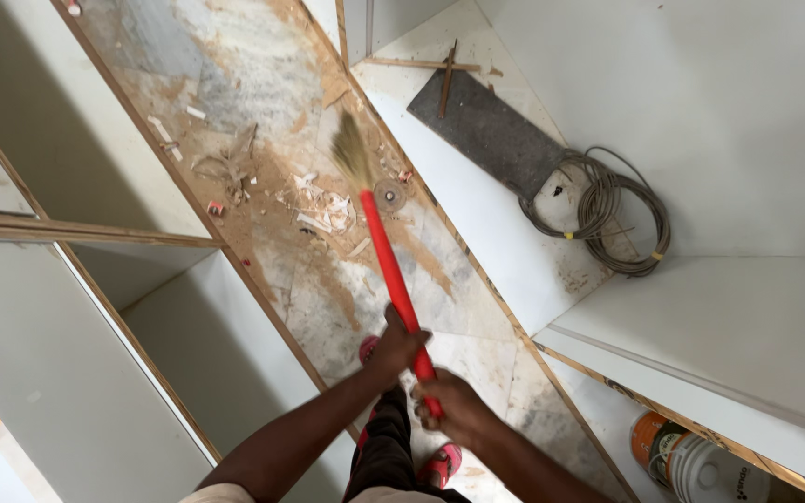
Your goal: The person sweeps a tiled floor in a room under construction using a red-handled broom. They gather wood shavings and dust into a pile, moving around partially assembled white cabinets and construction materials.
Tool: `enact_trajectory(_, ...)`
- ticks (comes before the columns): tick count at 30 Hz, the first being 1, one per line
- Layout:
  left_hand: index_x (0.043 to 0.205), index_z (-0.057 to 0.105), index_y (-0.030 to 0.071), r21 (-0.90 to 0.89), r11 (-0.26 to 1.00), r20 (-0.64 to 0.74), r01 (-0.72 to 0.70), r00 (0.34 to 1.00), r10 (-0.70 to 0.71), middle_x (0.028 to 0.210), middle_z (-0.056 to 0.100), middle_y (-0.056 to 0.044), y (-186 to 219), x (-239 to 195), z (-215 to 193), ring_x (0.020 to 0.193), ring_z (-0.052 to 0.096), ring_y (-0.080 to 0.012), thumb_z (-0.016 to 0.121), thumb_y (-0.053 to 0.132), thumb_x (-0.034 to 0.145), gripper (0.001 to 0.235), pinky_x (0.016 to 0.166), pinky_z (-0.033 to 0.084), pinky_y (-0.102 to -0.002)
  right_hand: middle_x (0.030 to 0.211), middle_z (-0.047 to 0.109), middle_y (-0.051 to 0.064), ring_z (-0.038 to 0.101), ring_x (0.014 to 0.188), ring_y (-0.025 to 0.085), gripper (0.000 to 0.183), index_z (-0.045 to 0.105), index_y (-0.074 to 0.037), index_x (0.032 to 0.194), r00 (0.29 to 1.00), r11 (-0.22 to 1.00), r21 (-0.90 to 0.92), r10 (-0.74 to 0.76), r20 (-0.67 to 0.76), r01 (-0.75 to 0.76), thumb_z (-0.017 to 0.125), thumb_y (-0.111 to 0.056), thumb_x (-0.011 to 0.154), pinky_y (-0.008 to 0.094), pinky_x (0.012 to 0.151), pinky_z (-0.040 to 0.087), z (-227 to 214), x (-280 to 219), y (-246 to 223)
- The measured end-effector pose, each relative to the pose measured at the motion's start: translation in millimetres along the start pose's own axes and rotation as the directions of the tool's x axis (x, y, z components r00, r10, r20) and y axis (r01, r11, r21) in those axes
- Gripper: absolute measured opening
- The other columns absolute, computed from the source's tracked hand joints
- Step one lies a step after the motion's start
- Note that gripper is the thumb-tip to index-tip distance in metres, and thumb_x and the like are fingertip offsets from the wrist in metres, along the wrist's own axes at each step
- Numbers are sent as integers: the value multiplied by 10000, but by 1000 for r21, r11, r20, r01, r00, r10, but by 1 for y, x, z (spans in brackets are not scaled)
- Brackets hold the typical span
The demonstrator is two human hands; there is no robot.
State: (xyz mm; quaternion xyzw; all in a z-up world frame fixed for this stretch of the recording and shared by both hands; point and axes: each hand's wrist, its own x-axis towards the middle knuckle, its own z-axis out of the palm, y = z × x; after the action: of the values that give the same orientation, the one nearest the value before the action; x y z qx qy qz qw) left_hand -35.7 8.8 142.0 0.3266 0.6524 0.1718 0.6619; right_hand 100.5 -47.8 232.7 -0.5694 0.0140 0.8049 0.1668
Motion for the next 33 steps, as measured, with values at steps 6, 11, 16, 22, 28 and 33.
enact_trajectory(6,1436,215,-40,-228,942,365,247,918,-152,936,601,-132,-79,-89,68,766,626,-207,698,63,847,769,597,561,-357,842,644,146,662,720,272,297,549,8,1174,913,898,201,407,-38,-392,639,-30,892,384,659,604,-41,-71,77)
enact_trajectory(11,1253,437,-195,-152,941,538,302,824,-178,911,674,-221,-169,-48,106,742,680,-261,760,71,846,584,600,583,-370,773,610,125,633,703,257,140,526,-8,992,899,794,433,425,106,-427,629,-51,909,356,631,572,-73,6,125)
enact_trajectory(16,1287,525,-53,-48,951,163,305,942,-294,846,711,-195,-158,35,36,693,711,-278,817,62,748,624,615,603,-428,759,614,89,636,679,223,69,620,-57,858,915,846,359,398,65,-394,585,-82,912,334,543,528,-59,135,123)
enact_trajectory(22,1003,594,54,-169,985,-73,36,996,-49,770,677,-166,-114,81,-63,643,657,-262,642,8,739,272,559,544,-375,697,596,77,600,523,227,151,567,-133,1021,972,960,-153,236,-8,-235,609,-162,879,295,382,407,32,191,59)
enact_trajectory(28,1232,460,-16,-219,966,-229,-141,969,89,875,631,-147,-19,65,-79,712,650,-238,703,83,785,518,587,564,-364,672,562,22,531,447,117,186,503,-65,1031,994,958,-285,9,107,22,581,-128,875,247,347,359,68,113,-31)
enact_trajectory(33,1160,510,-96,-280,960,-114,-30,994,-2,840,651,-173,-26,5,-19,635,649,-231,771,132,839,473,505,538,-366,648,537,80,525,399,181,340,525,-31,1116,998,953,-300,29,-60,-46,600,-14,784,327,354,402,10,23,-9)
